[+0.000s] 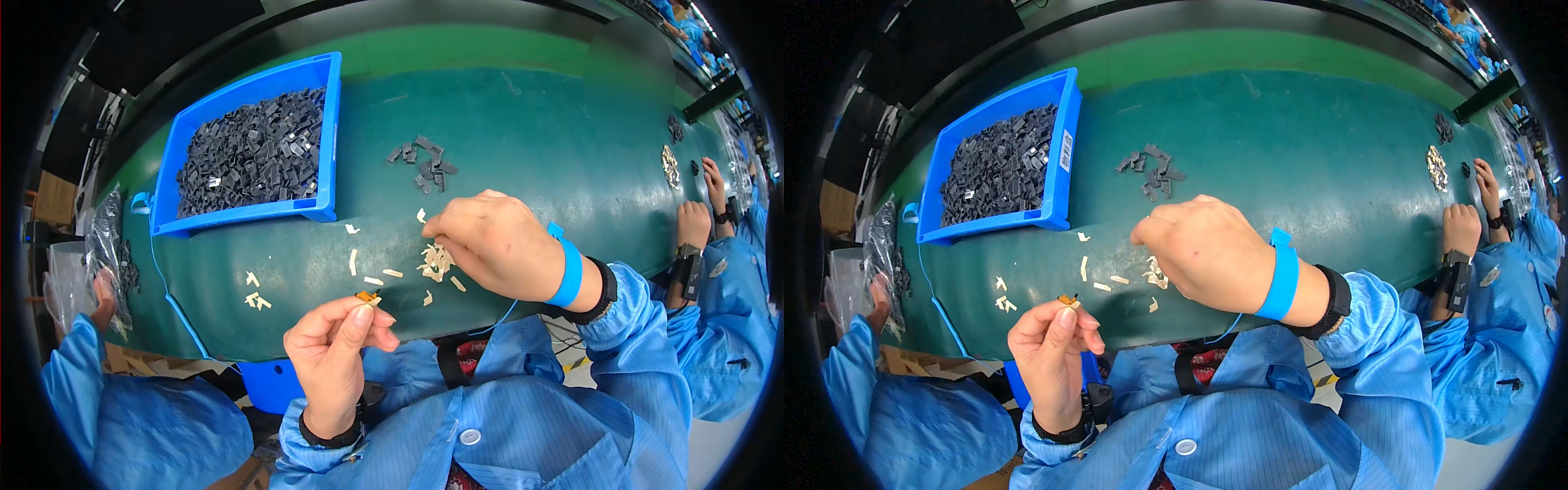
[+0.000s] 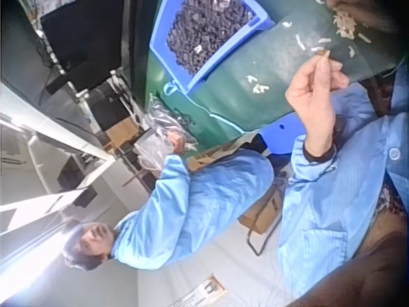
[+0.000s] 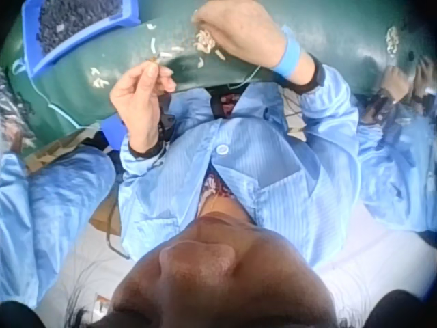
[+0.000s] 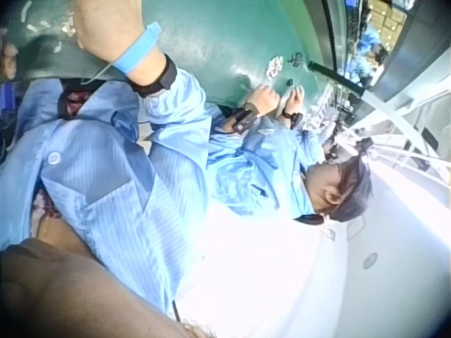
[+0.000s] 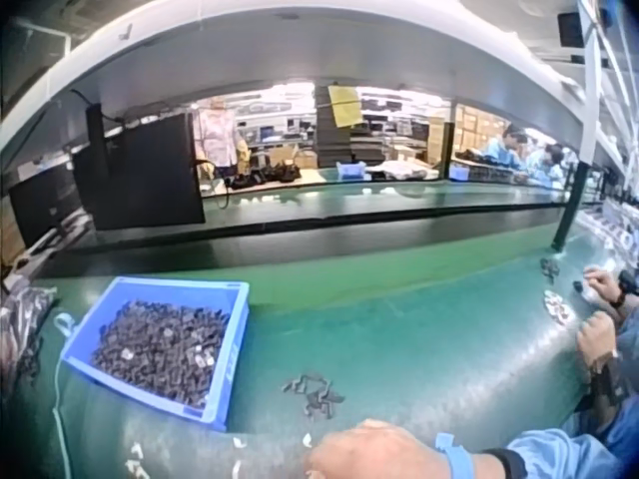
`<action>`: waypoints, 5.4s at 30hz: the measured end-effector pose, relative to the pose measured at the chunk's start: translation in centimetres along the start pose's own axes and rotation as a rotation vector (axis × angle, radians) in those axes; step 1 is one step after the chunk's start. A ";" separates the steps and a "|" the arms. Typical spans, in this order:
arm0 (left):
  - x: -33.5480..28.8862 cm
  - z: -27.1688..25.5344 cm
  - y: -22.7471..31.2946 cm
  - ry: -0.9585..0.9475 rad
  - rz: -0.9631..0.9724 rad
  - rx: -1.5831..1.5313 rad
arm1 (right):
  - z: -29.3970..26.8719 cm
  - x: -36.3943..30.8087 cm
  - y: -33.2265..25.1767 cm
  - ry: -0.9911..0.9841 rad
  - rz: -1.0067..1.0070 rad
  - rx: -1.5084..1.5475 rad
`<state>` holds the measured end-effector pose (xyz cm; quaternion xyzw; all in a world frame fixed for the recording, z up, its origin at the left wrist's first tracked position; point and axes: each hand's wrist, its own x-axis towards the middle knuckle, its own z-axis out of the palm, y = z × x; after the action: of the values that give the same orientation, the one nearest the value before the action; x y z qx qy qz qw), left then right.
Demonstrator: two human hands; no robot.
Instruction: Assembling small plastic components manually at a factory workstation.
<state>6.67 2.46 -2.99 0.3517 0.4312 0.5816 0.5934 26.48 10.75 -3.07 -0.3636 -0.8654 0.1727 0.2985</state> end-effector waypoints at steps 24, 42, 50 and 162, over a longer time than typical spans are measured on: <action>0.1 2.6 -0.8 0.109 0.105 0.024 | 1.7 0.1 -4.0 0.100 0.283 0.846; 0.4 1.3 -1.4 0.117 0.326 0.130 | 3.0 0.1 -4.6 0.127 0.221 0.769; 0.4 1.4 -1.1 0.022 0.070 -0.215 | 2.1 0.2 -5.0 0.057 0.314 0.824; 1.5 3.3 -0.9 -0.155 -0.037 -0.391 | -0.2 -1.1 -3.8 0.413 -0.066 0.426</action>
<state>9.98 4.11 -2.73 0.2656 0.2697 0.6144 0.6923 25.17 7.35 -1.40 -0.2917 -0.7420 0.2632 0.5432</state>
